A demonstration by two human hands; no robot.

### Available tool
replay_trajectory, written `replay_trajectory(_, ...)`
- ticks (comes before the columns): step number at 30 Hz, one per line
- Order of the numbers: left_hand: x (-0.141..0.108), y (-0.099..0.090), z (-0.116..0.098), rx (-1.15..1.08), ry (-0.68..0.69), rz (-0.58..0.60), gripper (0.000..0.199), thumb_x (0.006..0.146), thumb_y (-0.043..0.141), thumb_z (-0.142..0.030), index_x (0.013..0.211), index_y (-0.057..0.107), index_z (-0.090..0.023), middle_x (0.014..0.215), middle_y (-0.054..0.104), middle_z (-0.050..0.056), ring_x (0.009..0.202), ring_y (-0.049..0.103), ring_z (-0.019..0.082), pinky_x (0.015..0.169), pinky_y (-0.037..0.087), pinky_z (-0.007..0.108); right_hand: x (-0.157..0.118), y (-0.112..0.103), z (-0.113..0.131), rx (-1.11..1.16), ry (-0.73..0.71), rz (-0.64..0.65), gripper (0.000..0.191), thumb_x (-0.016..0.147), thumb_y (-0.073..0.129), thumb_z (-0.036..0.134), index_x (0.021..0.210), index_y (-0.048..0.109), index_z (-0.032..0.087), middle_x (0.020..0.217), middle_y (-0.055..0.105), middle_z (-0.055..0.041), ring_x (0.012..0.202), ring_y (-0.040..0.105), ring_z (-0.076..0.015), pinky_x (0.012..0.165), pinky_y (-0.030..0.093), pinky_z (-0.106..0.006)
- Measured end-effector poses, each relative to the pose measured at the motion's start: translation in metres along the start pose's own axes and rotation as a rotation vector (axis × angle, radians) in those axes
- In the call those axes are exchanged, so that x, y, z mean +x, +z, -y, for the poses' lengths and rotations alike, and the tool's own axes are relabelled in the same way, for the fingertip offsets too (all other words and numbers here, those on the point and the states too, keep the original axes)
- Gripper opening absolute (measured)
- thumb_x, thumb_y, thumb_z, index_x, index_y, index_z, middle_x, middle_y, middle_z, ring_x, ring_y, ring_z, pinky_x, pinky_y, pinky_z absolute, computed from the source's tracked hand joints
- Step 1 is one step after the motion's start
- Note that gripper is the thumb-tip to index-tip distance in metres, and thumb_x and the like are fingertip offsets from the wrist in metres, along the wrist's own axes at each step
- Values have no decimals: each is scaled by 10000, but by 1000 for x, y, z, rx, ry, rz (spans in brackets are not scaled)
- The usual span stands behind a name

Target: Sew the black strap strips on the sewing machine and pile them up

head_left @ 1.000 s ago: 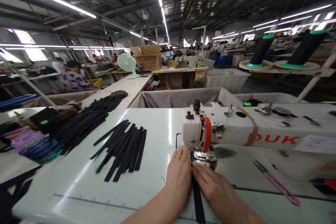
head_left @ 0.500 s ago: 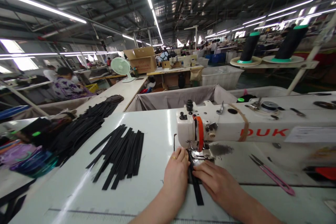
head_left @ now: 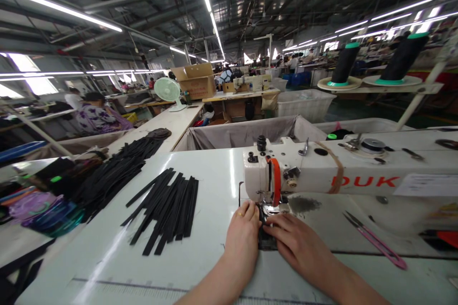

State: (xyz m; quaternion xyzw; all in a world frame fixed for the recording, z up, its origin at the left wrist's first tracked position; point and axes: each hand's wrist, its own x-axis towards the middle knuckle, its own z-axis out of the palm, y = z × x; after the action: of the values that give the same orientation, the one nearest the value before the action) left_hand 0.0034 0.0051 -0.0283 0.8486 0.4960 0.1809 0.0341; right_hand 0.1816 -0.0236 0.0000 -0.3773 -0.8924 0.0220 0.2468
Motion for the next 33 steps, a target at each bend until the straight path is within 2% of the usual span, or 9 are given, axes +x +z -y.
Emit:
replay_trajectory(5, 0, 5, 3, -16, -13, 17, 359, 897, 428, -33, 1212, 578, -115, 1313, 582, 141, 1281, 492, 238, 1076, 439, 421, 5, 3, -1, -141, 14, -2, 363, 800, 535, 35, 1124, 622, 174, 1028, 649, -63, 907, 597, -194, 826, 521, -340)
replay_trajectory(9, 0, -6, -3, -99, -12, -21, 281, 888, 472, -81, 1118, 618, -149, 1258, 620, 102, 1235, 529, 236, 1056, 458, 403, 6, 7, -1, -221, 7, -26, 383, 799, 527, 31, 1154, 604, 150, 1048, 651, -83, 878, 600, -212, 789, 530, -368)
replay_trajectory(14, 0, -17, -11, -188, 18, -51, 260, 914, 405, -93, 1004, 637, -168, 1130, 671, 77, 1142, 584, 198, 1043, 468, 358, 3, 5, 0, -167, -14, -9, 396, 799, 516, 21, 1159, 588, 172, 1046, 645, -70, 900, 601, -206, 796, 527, -358)
replay_trajectory(21, 5, -1, -5, -184, 6, -60, 241, 904, 425, -81, 971, 638, -172, 1075, 678, 75, 1102, 597, 195, 1024, 484, 345, 5, 5, 1, -166, 7, -29, 403, 806, 499, 20, 1162, 587, 187, 1029, 652, -60, 886, 603, -200, 795, 519, -348)
replay_trajectory(25, 14, 11, -7, -131, -37, -18, 304, 925, 387, -70, 913, 652, -217, 926, 685, 61, 975, 630, 187, 895, 545, 331, 9, 6, 1, -181, 17, -30, 368, 801, 493, 15, 1117, 607, 165, 997, 657, -66, 846, 602, -199, 750, 518, -330)
replay_trajectory(27, 18, 15, -8, -116, -44, -13, 269, 955, 397, -121, 950, 650, -212, 927, 675, 65, 905, 633, 179, 826, 554, 335, 10, 6, 2, -192, 17, -34, 352, 796, 490, 11, 1084, 616, 171, 977, 656, -62, 826, 602, -196, 741, 516, -326)
replay_trajectory(30, 19, 15, -11, -104, -34, -17, 146, 953, 503, -236, 1017, 630, -204, 1012, 653, 65, 847, 624, 162, 776, 551, 339, 11, 4, 3, -182, 23, -35, 356, 784, 484, 1, 1057, 615, 188, 957, 651, -52, 814, 603, -191, 740, 512, -322)
replay_trajectory(33, 14, 6, -11, -93, 17, -34, 145, 924, 511, -166, 962, 642, -214, 993, 653, 52, 855, 621, 172, 797, 549, 347, 9, 4, 5, -150, 37, -21, 331, 778, 489, 4, 1023, 617, 186, 941, 642, -53, 832, 601, -200, 752, 512, -332)
